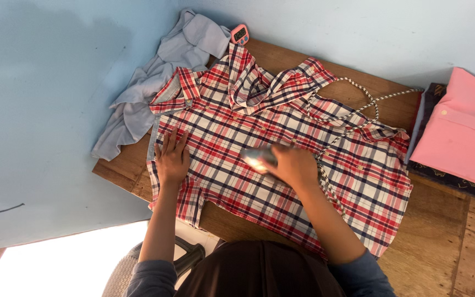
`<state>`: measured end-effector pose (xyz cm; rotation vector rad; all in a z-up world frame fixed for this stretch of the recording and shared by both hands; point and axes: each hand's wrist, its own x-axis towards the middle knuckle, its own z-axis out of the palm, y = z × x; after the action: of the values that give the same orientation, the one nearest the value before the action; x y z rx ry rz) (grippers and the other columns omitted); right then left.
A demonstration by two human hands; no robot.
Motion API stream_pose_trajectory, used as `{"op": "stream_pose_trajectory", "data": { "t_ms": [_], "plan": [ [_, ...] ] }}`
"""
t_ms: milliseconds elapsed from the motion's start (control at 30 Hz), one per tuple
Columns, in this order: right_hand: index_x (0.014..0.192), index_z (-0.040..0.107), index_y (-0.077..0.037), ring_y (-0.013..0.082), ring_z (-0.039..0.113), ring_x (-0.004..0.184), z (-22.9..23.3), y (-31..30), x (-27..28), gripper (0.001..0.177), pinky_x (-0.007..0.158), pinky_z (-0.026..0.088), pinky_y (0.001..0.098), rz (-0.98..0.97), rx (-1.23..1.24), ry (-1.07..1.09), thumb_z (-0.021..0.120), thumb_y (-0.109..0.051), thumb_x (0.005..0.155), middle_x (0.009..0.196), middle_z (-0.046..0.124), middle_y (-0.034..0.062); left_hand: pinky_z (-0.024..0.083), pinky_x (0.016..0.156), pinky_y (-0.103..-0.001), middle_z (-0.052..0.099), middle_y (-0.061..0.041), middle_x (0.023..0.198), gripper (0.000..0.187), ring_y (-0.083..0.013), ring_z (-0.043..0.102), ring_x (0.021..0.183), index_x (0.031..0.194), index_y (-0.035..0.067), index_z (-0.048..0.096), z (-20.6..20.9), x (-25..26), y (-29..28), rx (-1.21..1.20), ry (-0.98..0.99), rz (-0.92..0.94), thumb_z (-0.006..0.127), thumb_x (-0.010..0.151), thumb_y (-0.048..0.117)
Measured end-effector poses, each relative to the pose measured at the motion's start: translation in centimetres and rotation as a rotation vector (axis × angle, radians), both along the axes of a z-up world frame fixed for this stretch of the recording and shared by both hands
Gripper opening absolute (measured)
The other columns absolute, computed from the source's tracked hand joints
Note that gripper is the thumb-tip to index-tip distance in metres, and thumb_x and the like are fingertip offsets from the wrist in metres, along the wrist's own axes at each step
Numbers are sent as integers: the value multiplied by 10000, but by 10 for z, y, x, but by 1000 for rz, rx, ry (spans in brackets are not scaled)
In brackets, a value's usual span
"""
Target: The person irons a pink shirt and a plaid shirt on a wooden table. They smooth the fabric with their hands, use a steam iron to press the garments, and fold the pink shirt before moving to the plaid one. The person irons the sleeves and body of the plaid shirt, adjusting the fabric as needed.
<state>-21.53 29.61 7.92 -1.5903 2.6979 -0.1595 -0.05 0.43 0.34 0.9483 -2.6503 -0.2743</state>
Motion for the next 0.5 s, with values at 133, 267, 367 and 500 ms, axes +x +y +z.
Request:
{"op": "stream_pose_trajectory", "data": {
  "t_ms": [133, 267, 367, 500],
  "plan": [
    [1034, 763, -138, 147, 599, 441, 4, 10, 15, 701, 320, 447, 270, 339, 8, 24, 461, -756, 902, 623, 688, 84, 151, 1247, -599, 420, -75, 1631, 482, -330, 325, 1520, 1497, 276, 554, 1, -1, 0, -2, 0, -1, 459, 1025, 281],
    [1051, 752, -96, 129, 600, 434, 3, 5, 11, 675, 336, 459, 263, 111, -18, -11, 503, -717, 963, 675, 684, 57, 164, 1252, -600, 427, -82, 1632, 473, -336, 328, 1532, 1496, 272, 559, -3, 3, -1, -9, 12, -15, 465, 1033, 286],
    [1072, 744, -60, 116, 592, 423, 8, 0, -5, 662, 343, 451, 265, -260, -7, 38, 510, -679, 1041, 619, 660, 27, 174, 1247, -613, 438, -88, 1627, 478, -343, 342, 1525, 1495, 271, 563, -3, 2, 0, -19, 26, -18, 471, 1026, 282],
    [1074, 755, -49, 129, 582, 401, 9, -1, -10, 696, 350, 438, 271, -279, -120, 120, 522, -691, 941, 551, 649, 32, 188, 1236, -630, 448, -109, 1615, 474, -362, 361, 1514, 1494, 265, 566, -3, 3, 0, -33, 28, -21, 474, 1029, 280]
  ]
}}
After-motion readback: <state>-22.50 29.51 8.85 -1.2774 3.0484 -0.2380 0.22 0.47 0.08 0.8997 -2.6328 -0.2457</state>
